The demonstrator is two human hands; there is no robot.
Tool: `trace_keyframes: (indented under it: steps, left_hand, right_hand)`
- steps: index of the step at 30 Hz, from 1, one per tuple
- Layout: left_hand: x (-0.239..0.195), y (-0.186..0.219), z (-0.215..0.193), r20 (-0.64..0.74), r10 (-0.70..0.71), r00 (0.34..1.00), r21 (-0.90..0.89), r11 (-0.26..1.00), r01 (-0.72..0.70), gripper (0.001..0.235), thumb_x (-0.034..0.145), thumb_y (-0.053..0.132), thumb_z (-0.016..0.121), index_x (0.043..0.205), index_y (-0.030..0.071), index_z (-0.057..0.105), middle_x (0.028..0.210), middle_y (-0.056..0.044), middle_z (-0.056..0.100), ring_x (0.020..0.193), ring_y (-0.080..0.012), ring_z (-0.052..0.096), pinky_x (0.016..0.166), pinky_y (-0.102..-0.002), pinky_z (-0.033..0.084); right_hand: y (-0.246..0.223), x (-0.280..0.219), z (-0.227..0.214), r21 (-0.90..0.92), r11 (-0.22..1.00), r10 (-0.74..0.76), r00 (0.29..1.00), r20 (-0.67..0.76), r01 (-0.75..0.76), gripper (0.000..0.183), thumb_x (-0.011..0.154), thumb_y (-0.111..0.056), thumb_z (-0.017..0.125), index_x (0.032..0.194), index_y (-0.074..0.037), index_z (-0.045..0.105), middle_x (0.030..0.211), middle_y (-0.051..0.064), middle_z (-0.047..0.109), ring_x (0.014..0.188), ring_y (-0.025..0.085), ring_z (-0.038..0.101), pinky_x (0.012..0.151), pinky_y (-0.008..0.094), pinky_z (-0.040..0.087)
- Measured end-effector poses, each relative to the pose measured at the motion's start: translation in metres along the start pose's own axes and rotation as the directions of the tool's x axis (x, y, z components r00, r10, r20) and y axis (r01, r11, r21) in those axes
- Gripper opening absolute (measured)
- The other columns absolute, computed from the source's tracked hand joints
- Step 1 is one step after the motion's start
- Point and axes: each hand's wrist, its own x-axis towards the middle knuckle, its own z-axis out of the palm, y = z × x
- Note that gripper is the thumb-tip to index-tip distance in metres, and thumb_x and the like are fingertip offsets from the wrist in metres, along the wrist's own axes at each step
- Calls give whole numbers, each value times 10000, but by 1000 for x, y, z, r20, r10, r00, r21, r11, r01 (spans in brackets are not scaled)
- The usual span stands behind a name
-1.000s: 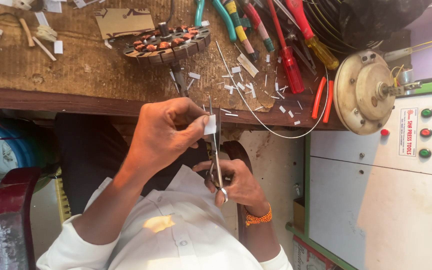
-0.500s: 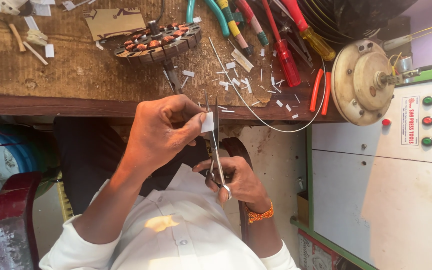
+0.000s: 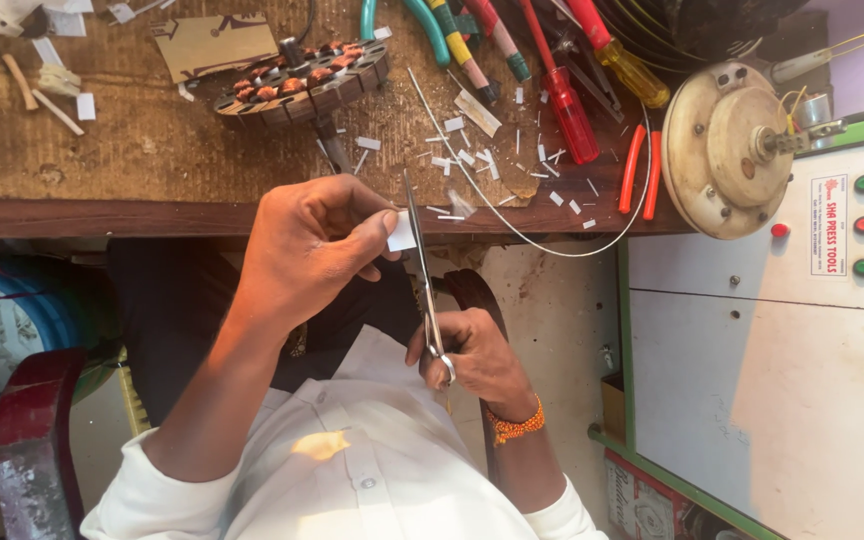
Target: The person cuts small white insulating strips with scissors and inserts them into slots on a circular stator assembly. They then use a screwdriver to press the strips into place. The person repeats this process for multiple slots on the stator.
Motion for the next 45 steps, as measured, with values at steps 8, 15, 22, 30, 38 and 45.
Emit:
trace_keyframes:
  steps: [8,15,22,30,38,45]
  left_hand:
    - [-6,-3,12,-46,-35,998,-509,861,7,124,972,154,625,1070,128,552,1003,-112,795,859,-140,783,471,-212,566]
    - [-26,-37,34,-92,9,996,-436,898,-49,117,952,88,741,965,42,634,1063,-20,666,854,-74,619,576,-203,496]
    - [-32,-40,45,-30,-99,995,-164,982,92,181,907,126,770,1065,44,738,860,-7,729,712,-18,622,558,-182,489]
    - [-26,-18,34,-39,37,999,64,997,-35,150,947,103,753,1077,43,798,849,-9,770,688,-11,636,556,-180,525]
    - [-15,-9,14,-128,-32,991,-22,999,30,160,925,126,746,1035,14,776,877,-35,791,745,-27,695,573,-184,557]
    - [-16,-4,5,-98,47,994,81,996,-39,134,929,116,739,997,6,776,900,-34,791,728,-24,687,565,-188,574]
  right_hand:
    - [-17,12,12,221,826,-440,839,-319,518,845,810,-591,827,1331,50,647,1038,142,768,831,113,678,668,189,479]
    - [-59,25,20,89,851,-417,768,-486,518,520,853,-199,873,1234,27,600,1086,124,740,894,161,720,777,280,591]
    - [-69,24,16,-3,929,-313,783,-537,370,265,871,-13,832,1048,42,643,935,119,738,856,171,738,781,281,611]
    - [-69,17,2,27,934,-311,852,-420,355,338,899,-98,786,1174,23,629,966,92,748,882,155,751,791,285,621]
    - [-50,12,-5,-138,989,70,991,115,-54,663,720,-204,873,1310,-45,615,872,-9,669,796,80,640,695,249,546]
    - [-34,-3,-16,-179,982,90,983,161,-61,693,625,-290,941,1222,-14,721,829,-22,639,776,80,613,677,237,503]
